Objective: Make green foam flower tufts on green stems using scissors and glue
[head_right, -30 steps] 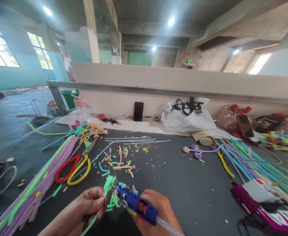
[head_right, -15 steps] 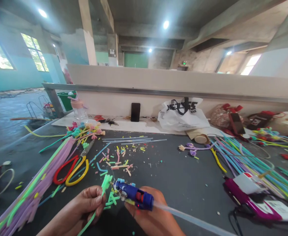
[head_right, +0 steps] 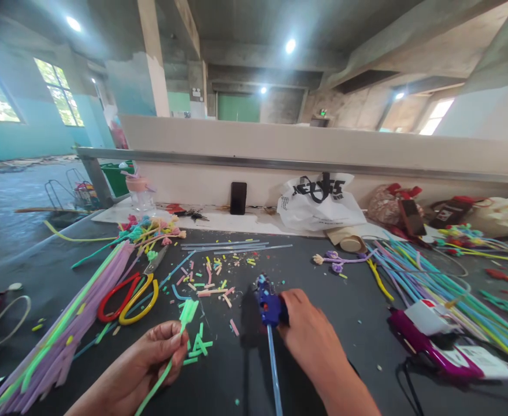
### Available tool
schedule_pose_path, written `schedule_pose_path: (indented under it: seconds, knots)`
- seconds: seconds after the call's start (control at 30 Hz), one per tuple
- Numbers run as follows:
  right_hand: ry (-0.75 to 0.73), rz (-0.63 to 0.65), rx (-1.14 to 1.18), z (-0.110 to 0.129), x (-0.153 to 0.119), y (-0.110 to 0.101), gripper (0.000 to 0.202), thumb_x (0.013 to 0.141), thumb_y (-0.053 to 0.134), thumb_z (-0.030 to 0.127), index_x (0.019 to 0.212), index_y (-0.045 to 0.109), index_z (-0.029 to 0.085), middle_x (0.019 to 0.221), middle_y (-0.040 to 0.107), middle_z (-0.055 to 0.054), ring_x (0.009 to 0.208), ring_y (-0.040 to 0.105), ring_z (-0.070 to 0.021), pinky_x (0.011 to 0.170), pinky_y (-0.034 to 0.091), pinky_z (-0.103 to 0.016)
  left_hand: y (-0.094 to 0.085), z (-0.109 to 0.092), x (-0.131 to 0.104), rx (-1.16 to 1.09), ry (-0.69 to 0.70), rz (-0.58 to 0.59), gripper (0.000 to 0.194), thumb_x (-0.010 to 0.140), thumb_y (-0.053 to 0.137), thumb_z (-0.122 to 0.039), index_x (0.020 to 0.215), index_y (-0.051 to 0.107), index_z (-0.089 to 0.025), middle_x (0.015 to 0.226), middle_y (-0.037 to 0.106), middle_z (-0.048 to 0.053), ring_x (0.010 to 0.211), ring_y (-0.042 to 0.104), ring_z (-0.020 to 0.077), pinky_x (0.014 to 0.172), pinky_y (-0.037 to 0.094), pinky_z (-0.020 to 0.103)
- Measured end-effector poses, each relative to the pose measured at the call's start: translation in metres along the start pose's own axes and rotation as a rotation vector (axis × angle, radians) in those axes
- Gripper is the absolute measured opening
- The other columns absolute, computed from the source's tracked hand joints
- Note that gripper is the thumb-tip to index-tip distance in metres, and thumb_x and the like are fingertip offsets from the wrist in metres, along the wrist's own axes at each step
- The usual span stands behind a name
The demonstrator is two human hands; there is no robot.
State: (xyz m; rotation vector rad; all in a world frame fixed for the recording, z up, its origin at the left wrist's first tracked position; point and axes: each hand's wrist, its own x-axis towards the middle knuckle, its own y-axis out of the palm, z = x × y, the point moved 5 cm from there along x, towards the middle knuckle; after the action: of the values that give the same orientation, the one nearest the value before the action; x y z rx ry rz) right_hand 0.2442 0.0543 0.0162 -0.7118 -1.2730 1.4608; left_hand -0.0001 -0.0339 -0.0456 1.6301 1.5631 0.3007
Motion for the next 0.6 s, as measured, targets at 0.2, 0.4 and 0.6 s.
schedule_pose_path:
  seconds: [0.2,0.4,0.6]
  knots:
    - [0.145,-0.058,-0.157,-0.025,0.008,-0.001,0.042,0.074,0.048,0.009,0.113,0.058,0.019,0.122,0.055,-0.011,0.112,0.049,-0.0302,0.084,0.037,-0.044,0.002,-0.008,-0.004,-0.083,0.119,0.126,0.015,0.071,0.069,-0.021,0.068,0.057,-0.013,0.050,0.050,-0.003,0.041,0.039,0.0035,0.041,0.025,0.016]
    - [-0.319,0.040,0.124,0.096,-0.011,0.017,0.016,0.082,0.049,0.014,0.086,0.063,0.023,0.087,0.067,0.000,0.084,0.059,-0.0147,0.079,0.035,-0.030,0.008,-0.010,-0.006,-0.082,0.118,0.133,0.015,0.069,0.070,-0.020,0.069,0.057,-0.013,0.050,0.050,-0.003,0.042,0.037,0.0037,0.041,0.021,0.017]
    - [-0.437,0.184,-0.034,0.140,-0.016,0.056,0.014,0.078,0.050,0.009,0.075,0.058,0.020,0.079,0.065,-0.001,0.075,0.059,-0.0158,0.068,0.031,-0.028,0.008,-0.007,-0.005,-0.015,0.106,0.127,0.019,0.069,0.070,-0.023,0.065,0.055,-0.012,0.048,0.051,-0.002,0.038,0.034,0.0033,0.042,0.019,0.018]
